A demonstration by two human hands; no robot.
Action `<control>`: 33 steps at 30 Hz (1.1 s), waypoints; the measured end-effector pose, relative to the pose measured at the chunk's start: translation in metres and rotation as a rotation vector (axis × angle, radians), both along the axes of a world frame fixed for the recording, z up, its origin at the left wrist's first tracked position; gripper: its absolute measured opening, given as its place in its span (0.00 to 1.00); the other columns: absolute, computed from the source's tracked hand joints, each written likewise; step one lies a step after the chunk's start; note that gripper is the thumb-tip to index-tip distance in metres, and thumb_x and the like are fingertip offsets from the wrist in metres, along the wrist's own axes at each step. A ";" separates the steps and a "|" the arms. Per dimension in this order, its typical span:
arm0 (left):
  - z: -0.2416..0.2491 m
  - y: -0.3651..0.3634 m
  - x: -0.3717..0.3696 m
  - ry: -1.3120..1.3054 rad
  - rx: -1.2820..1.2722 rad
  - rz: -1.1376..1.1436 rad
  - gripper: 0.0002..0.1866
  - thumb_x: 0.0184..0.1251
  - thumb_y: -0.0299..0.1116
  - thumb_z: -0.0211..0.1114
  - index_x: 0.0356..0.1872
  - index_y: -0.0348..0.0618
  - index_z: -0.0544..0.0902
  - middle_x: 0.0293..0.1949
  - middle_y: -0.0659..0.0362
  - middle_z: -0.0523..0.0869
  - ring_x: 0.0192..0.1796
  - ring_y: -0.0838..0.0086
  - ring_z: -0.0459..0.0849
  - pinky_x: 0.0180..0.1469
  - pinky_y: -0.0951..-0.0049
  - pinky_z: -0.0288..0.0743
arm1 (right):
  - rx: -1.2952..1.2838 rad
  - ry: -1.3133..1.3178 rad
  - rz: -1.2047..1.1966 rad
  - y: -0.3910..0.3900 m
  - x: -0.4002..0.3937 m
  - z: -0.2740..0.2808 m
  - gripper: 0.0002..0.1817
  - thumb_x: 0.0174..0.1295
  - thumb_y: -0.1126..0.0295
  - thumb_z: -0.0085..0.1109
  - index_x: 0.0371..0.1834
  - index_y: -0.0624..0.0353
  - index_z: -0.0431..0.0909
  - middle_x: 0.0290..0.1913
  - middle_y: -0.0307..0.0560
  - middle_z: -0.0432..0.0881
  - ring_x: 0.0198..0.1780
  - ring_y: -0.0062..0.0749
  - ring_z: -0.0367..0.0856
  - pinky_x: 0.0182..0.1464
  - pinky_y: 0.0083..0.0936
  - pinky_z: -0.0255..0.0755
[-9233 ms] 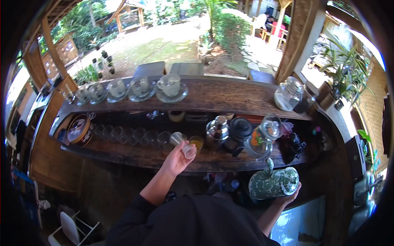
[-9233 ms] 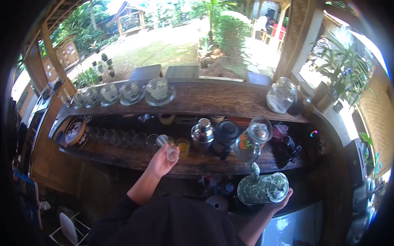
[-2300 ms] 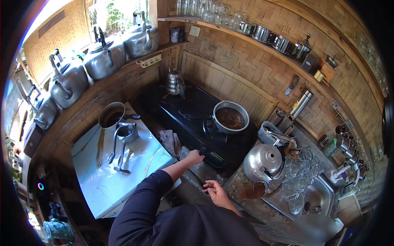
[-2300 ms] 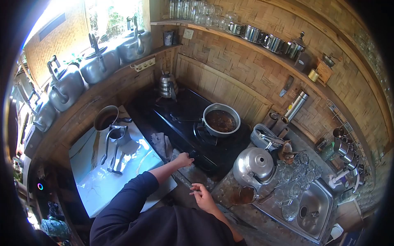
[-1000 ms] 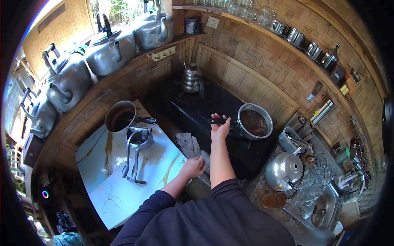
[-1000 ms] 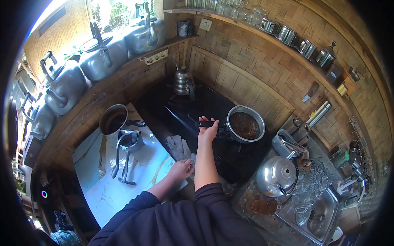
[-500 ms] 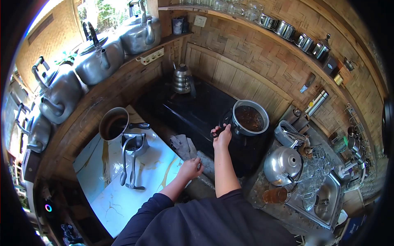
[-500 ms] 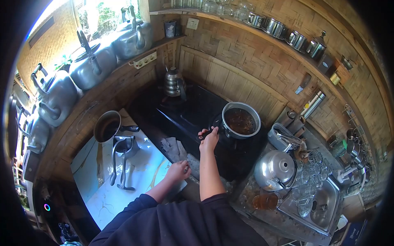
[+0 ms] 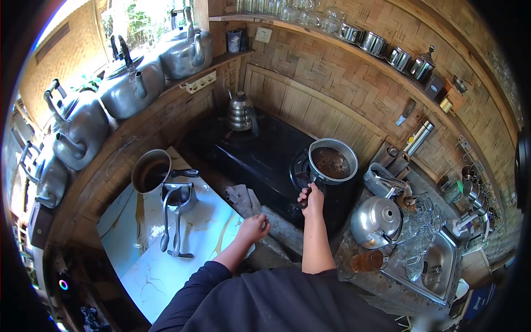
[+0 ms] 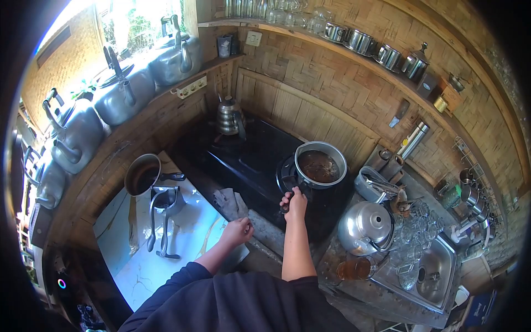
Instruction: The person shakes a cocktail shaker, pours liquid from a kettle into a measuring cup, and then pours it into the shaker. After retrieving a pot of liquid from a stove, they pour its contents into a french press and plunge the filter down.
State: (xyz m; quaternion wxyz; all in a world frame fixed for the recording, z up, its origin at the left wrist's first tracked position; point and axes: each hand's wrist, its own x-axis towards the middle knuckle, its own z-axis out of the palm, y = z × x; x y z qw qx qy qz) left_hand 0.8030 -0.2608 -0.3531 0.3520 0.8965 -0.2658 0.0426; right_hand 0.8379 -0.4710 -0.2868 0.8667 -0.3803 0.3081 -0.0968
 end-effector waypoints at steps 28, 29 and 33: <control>-0.011 -0.003 0.006 -0.121 0.033 0.022 0.08 0.51 0.32 0.62 0.28 0.39 0.76 0.26 0.50 0.81 0.33 0.56 0.82 0.42 0.62 0.76 | -0.377 0.072 0.273 -0.024 -0.139 0.057 0.12 0.66 0.63 0.49 0.28 0.56 0.61 0.15 0.36 0.65 0.11 0.17 0.62 0.11 0.17 0.58; -0.007 -0.002 0.003 -0.130 -0.005 0.026 0.07 0.51 0.31 0.61 0.29 0.38 0.76 0.27 0.51 0.82 0.34 0.56 0.82 0.40 0.63 0.76 | -0.369 0.074 0.308 -0.023 -0.147 0.059 0.12 0.66 0.63 0.49 0.28 0.56 0.61 0.16 0.36 0.65 0.11 0.17 0.62 0.11 0.17 0.58; 0.002 0.007 -0.007 0.078 -0.316 0.034 0.08 0.52 0.28 0.59 0.33 0.37 0.78 0.28 0.54 0.82 0.34 0.67 0.84 0.39 0.69 0.76 | -0.344 0.044 0.443 -0.017 -0.180 0.070 0.10 0.67 0.62 0.49 0.35 0.58 0.67 0.16 0.35 0.66 0.11 0.15 0.62 0.12 0.16 0.60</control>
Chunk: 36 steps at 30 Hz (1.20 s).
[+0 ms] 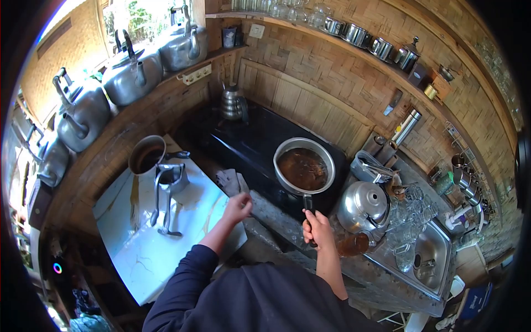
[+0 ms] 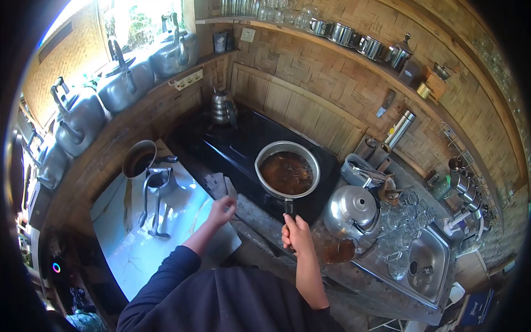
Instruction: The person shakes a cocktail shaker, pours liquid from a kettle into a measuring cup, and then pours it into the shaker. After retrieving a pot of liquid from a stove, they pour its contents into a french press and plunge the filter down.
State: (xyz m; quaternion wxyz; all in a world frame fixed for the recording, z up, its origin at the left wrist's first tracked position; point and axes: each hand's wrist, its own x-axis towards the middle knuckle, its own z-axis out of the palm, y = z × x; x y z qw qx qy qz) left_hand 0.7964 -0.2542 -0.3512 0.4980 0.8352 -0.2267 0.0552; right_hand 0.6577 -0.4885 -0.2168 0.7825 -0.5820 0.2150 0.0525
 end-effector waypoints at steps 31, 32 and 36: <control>0.032 0.077 -0.419 0.175 -0.693 0.917 0.31 0.70 0.56 0.34 0.66 0.46 0.60 0.64 0.57 0.64 0.66 0.69 0.58 0.62 0.65 0.56 | -0.153 -0.087 1.435 0.037 -0.125 -0.026 0.10 0.65 0.65 0.55 0.43 0.59 0.73 0.29 0.26 0.69 0.30 0.08 0.65 0.31 0.10 0.60; 0.034 0.076 -0.435 0.154 -0.766 0.982 0.32 0.70 0.58 0.34 0.66 0.48 0.59 0.65 0.59 0.61 0.67 0.69 0.57 0.62 0.63 0.55 | -0.157 -0.100 1.498 0.046 -0.131 -0.023 0.10 0.65 0.65 0.55 0.43 0.59 0.73 0.29 0.26 0.69 0.30 0.08 0.65 0.31 0.10 0.60; 0.044 0.083 -0.507 -0.057 -0.917 1.265 0.31 0.69 0.57 0.38 0.67 0.50 0.58 0.65 0.61 0.60 0.64 0.70 0.57 0.61 0.64 0.55 | -0.179 -0.139 1.658 0.074 -0.149 -0.028 0.11 0.65 0.65 0.55 0.43 0.59 0.73 0.27 0.28 0.70 0.28 0.09 0.65 0.29 0.10 0.59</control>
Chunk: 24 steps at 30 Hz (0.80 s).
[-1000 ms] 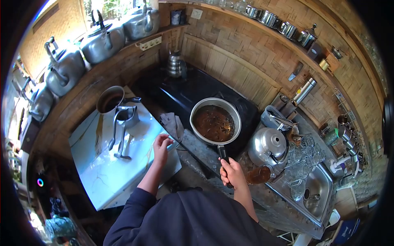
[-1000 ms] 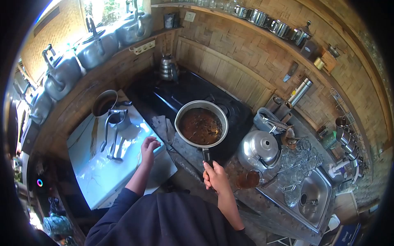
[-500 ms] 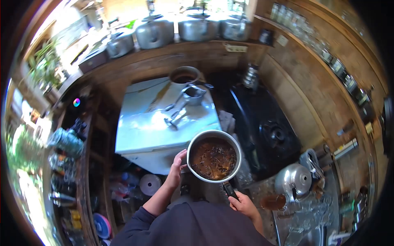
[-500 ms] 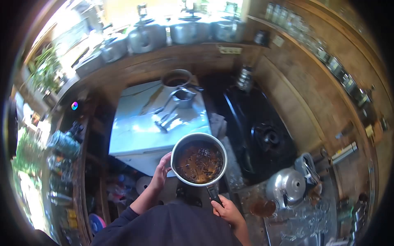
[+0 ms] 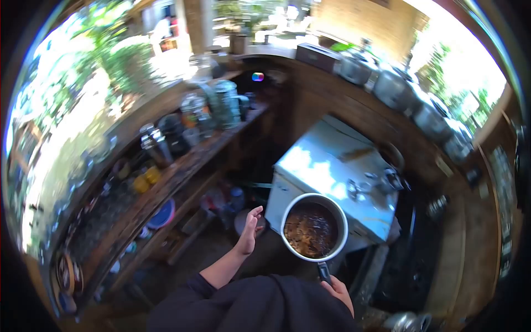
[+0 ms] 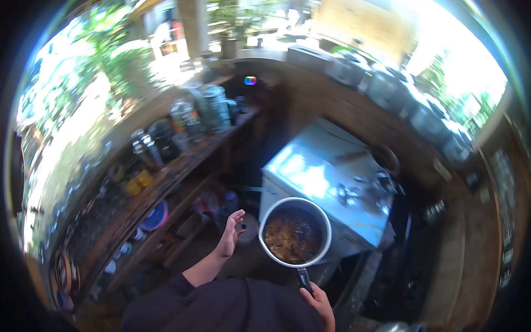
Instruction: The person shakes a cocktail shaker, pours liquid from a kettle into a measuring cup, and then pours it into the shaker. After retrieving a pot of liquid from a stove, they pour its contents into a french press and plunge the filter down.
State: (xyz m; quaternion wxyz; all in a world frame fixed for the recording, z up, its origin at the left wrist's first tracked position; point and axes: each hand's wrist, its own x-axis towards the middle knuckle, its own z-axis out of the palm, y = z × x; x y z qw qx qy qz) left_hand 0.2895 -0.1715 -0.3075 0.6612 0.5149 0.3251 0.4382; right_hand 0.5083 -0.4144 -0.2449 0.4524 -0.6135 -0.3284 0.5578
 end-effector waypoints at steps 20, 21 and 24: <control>0.029 -0.002 -0.360 0.177 0.299 0.856 0.06 0.63 0.27 0.61 0.35 0.43 0.71 0.37 0.65 0.71 0.37 0.85 0.70 0.41 0.83 0.64 | -0.111 0.167 0.224 0.163 -0.193 0.039 0.10 0.69 0.66 0.44 0.48 0.59 0.68 0.13 0.36 0.62 0.08 0.18 0.57 0.09 0.16 0.52; 0.034 0.005 -0.363 0.174 0.299 0.854 0.06 0.63 0.27 0.61 0.35 0.43 0.71 0.37 0.65 0.71 0.37 0.85 0.70 0.41 0.83 0.64 | -0.128 0.181 0.239 0.169 -0.199 0.043 0.10 0.69 0.66 0.44 0.47 0.58 0.68 0.13 0.36 0.62 0.08 0.18 0.58 0.10 0.16 0.52; 0.049 0.034 -0.364 0.226 0.338 0.792 0.10 0.60 0.29 0.65 0.37 0.44 0.71 0.39 0.64 0.72 0.38 0.84 0.71 0.41 0.81 0.66 | -0.149 0.194 0.271 0.188 -0.204 0.049 0.09 0.69 0.66 0.45 0.47 0.57 0.69 0.13 0.35 0.62 0.08 0.17 0.58 0.10 0.16 0.53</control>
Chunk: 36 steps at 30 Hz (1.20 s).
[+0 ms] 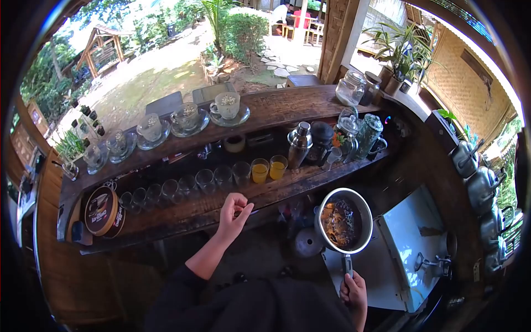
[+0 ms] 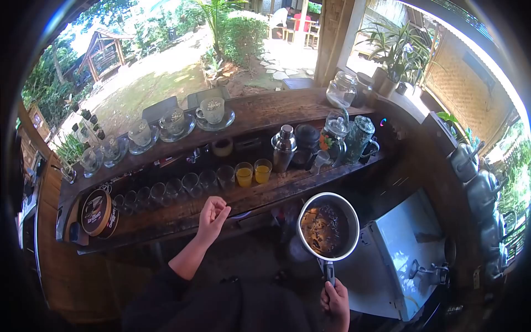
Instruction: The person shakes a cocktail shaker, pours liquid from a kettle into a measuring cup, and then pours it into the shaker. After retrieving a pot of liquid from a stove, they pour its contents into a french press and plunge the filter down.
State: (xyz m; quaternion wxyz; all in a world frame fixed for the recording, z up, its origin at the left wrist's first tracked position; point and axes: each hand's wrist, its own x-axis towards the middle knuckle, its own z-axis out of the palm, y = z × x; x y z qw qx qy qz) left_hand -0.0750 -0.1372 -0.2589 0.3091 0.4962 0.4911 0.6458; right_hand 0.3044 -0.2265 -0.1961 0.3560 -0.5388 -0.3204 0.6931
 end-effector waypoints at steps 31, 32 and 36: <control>0.040 0.252 0.056 0.636 -0.235 0.292 0.49 0.36 0.37 0.78 0.60 0.36 0.58 0.44 0.49 0.71 0.37 0.68 0.77 0.44 0.70 0.74 | 0.062 -0.189 0.297 0.142 0.087 -0.004 0.12 0.64 0.65 0.55 0.41 0.64 0.73 0.25 0.31 0.74 0.27 0.11 0.70 0.29 0.13 0.63; 0.042 0.250 0.053 0.600 -0.238 0.296 0.47 0.36 0.38 0.78 0.59 0.37 0.60 0.45 0.49 0.73 0.43 0.64 0.77 0.49 0.67 0.73 | 0.079 -0.199 0.308 0.144 0.089 -0.004 0.11 0.64 0.64 0.55 0.40 0.63 0.73 0.24 0.31 0.73 0.27 0.11 0.70 0.29 0.13 0.63; 0.043 0.245 0.037 0.566 -0.225 0.298 0.46 0.37 0.40 0.78 0.58 0.38 0.61 0.47 0.48 0.74 0.49 0.58 0.77 0.53 0.63 0.71 | 0.087 -0.227 0.287 0.148 0.080 0.003 0.12 0.64 0.63 0.56 0.37 0.62 0.72 0.23 0.30 0.72 0.26 0.10 0.68 0.28 0.13 0.61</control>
